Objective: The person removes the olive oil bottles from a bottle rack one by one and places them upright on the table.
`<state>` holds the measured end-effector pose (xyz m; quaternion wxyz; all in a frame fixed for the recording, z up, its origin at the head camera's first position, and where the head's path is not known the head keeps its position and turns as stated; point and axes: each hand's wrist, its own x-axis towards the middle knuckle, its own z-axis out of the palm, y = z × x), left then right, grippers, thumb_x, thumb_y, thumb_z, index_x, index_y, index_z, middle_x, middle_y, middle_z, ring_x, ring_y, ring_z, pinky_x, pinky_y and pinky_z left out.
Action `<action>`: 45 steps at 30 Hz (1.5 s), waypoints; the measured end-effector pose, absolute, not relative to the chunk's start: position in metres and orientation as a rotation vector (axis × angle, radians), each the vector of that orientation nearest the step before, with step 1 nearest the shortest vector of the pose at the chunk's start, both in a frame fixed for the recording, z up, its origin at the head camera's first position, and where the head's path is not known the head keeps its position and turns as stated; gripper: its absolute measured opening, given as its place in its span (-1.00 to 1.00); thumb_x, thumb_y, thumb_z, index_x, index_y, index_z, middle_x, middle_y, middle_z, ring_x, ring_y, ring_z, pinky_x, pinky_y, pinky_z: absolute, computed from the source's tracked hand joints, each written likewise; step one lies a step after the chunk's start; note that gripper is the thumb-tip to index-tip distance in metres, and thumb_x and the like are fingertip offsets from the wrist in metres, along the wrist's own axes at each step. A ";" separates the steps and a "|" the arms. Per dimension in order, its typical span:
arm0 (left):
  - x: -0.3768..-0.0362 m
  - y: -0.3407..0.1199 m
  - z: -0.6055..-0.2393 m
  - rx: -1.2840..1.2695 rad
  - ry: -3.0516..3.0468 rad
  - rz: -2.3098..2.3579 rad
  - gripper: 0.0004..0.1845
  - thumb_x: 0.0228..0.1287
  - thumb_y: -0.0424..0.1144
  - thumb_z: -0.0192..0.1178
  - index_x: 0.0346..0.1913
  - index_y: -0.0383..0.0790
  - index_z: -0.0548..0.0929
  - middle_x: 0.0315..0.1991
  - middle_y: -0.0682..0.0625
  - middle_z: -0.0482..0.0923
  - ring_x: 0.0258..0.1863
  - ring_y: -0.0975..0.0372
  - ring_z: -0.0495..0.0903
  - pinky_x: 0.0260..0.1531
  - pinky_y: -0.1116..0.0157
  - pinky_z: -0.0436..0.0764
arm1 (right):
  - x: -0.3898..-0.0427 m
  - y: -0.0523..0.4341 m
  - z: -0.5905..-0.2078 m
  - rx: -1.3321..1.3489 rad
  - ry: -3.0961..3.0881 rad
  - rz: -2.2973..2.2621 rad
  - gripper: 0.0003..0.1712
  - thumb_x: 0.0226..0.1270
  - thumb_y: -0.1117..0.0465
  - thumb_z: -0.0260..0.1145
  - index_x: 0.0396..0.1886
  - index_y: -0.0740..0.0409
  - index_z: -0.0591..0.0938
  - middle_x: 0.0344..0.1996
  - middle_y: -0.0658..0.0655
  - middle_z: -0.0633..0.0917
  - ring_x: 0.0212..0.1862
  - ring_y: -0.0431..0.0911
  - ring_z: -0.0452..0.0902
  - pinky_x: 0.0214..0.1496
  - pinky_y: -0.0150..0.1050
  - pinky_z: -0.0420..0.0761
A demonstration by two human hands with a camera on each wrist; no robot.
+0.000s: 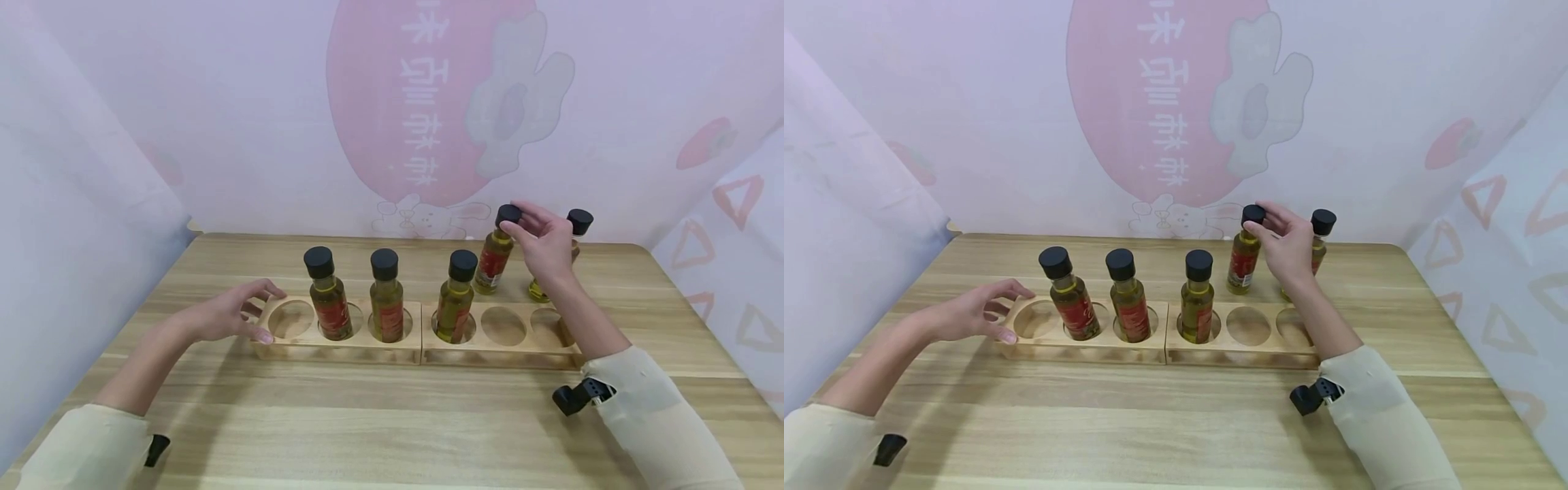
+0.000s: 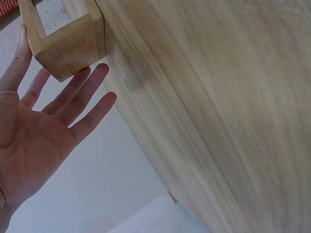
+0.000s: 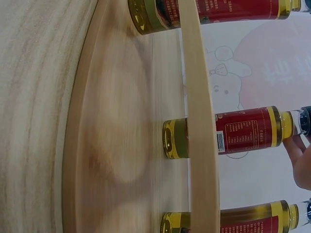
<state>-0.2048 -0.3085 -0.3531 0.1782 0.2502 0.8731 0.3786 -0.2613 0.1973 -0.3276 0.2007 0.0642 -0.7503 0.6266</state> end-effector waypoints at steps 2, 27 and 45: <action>-0.205 -0.309 -0.353 0.705 2.467 1.074 -0.31 0.14 -0.34 0.55 0.25 -0.40 0.40 0.32 -0.45 0.36 0.22 -0.37 0.47 0.18 -0.29 0.56 | -0.263 0.197 -0.328 0.173 -2.102 1.747 -0.49 0.35 0.37 0.47 0.27 0.38 0.62 -0.01 0.02 0.80 -0.08 -0.37 0.68 0.09 -0.50 0.65; -0.204 -0.313 -0.354 0.685 2.464 1.071 -0.29 0.15 -0.31 0.54 0.28 -0.41 0.39 0.32 -0.47 0.35 0.20 -0.38 0.49 0.18 -0.31 0.55 | -0.247 0.204 -0.317 0.324 -2.228 1.615 -0.34 0.41 0.35 0.41 0.46 0.30 0.46 0.36 0.32 0.56 0.41 0.12 0.48 0.45 -0.15 0.48; -0.206 -0.314 -0.355 0.686 2.467 1.068 -0.29 0.16 -0.29 0.54 0.29 -0.40 0.39 0.31 -0.48 0.34 0.19 -0.39 0.51 0.17 -0.33 0.54 | -0.212 0.187 -0.302 0.643 -1.966 1.757 -0.50 0.28 0.62 0.34 0.23 0.43 0.62 0.16 0.14 0.74 0.24 -0.07 0.64 0.34 -0.29 0.57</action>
